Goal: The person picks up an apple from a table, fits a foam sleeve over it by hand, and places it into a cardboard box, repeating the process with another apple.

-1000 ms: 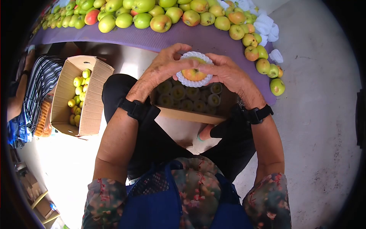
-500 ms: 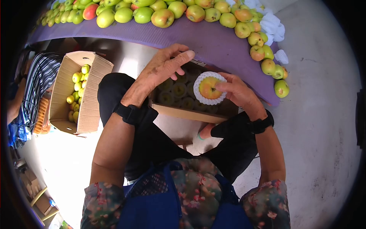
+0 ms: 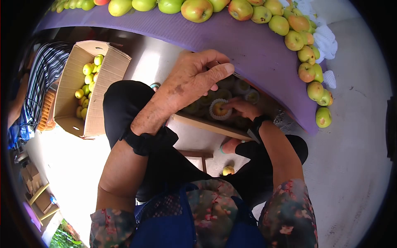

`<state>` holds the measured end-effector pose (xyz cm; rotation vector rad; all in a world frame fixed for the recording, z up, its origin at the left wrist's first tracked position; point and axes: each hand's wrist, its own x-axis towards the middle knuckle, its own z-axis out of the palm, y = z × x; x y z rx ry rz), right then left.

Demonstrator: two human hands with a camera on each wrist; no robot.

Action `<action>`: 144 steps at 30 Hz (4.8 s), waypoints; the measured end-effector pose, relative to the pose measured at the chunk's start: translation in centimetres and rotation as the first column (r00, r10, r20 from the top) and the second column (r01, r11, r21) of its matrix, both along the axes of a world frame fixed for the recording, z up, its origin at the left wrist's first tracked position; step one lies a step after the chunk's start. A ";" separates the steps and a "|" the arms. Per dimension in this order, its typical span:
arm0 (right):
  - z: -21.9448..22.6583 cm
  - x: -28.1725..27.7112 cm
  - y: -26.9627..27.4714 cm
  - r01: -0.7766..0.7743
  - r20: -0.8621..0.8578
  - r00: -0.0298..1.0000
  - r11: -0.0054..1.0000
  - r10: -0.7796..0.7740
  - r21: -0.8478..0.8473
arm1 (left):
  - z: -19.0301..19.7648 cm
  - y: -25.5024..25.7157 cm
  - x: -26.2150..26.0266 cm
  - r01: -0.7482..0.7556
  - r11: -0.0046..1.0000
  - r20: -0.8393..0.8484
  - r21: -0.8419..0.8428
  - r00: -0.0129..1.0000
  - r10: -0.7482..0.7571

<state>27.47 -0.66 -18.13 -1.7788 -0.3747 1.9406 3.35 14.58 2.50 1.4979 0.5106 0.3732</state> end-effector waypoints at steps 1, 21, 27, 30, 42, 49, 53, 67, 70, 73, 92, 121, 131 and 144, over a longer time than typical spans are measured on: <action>0.2 -0.3 0.1 -0.008 0.033 0.999 1.000 0.007 0.014 | 0.0 0.0 0.1 0.007 1.000 0.000 0.002 1.000 -0.007; -16.3 0.3 -1.6 -0.059 -0.298 0.952 0.997 0.074 0.059 | -0.2 -0.3 1.1 0.012 0.989 -0.102 0.145 0.995 0.003; -16.1 -1.6 -1.1 0.115 -0.329 0.941 0.987 -0.074 0.108 | 0.7 -0.4 0.9 0.002 0.998 -0.074 0.064 0.997 0.002; -16.2 -1.0 -1.1 -0.234 0.119 0.971 0.910 0.206 0.342 | 0.0 -0.7 1.1 -0.042 0.996 0.012 0.082 0.999 0.041; -12.6 -3.1 1.4 -0.682 0.650 0.555 0.732 0.519 -0.001 | 0.3 -0.5 1.2 -0.038 0.998 0.025 0.052 0.999 0.037; -9.1 -3.8 2.2 -0.801 0.697 0.276 0.559 0.662 -0.214 | -0.1 0.0 1.7 -0.085 0.994 -0.013 0.072 0.996 0.086; -6.0 -4.0 1.9 -0.826 0.678 0.121 0.453 0.725 -0.336 | -0.8 -0.2 2.5 -0.061 0.995 0.000 0.082 0.998 0.061; 15.9 -5.6 0.2 -0.829 0.786 0.476 0.499 0.395 0.252 | -0.5 -2.1 5.6 -0.112 0.994 0.115 -0.004 0.987 0.111; 20.4 -5.4 0.6 -0.809 0.804 0.491 0.517 0.336 0.278 | -0.8 -1.8 6.0 -0.200 0.978 0.173 -0.068 0.963 0.209; 22.6 -5.1 1.4 -0.736 0.789 0.572 0.565 0.224 0.373 | -1.1 -1.6 6.0 -0.240 0.964 0.197 -0.113 0.946 0.258; 24.8 -3.8 4.3 -0.681 0.873 0.403 0.548 -0.274 0.486 | -1.0 -1.0 5.1 -0.209 0.967 0.196 -0.145 0.952 0.235; 24.7 26.3 4.7 -0.091 0.898 -0.038 0.896 -0.439 0.434 | -1.3 -1.1 4.9 -0.151 0.982 0.063 -0.110 0.985 0.158; 30.5 10.0 1.2 0.118 0.167 0.487 0.254 -0.857 0.960 | -1.2 -1.1 4.2 -0.210 0.971 0.148 -0.114 0.963 0.225; 23.7 -5.6 1.7 0.106 0.255 0.744 0.486 -0.618 0.868 | 0.6 -0.6 1.8 -0.092 0.974 0.113 -0.205 0.987 0.117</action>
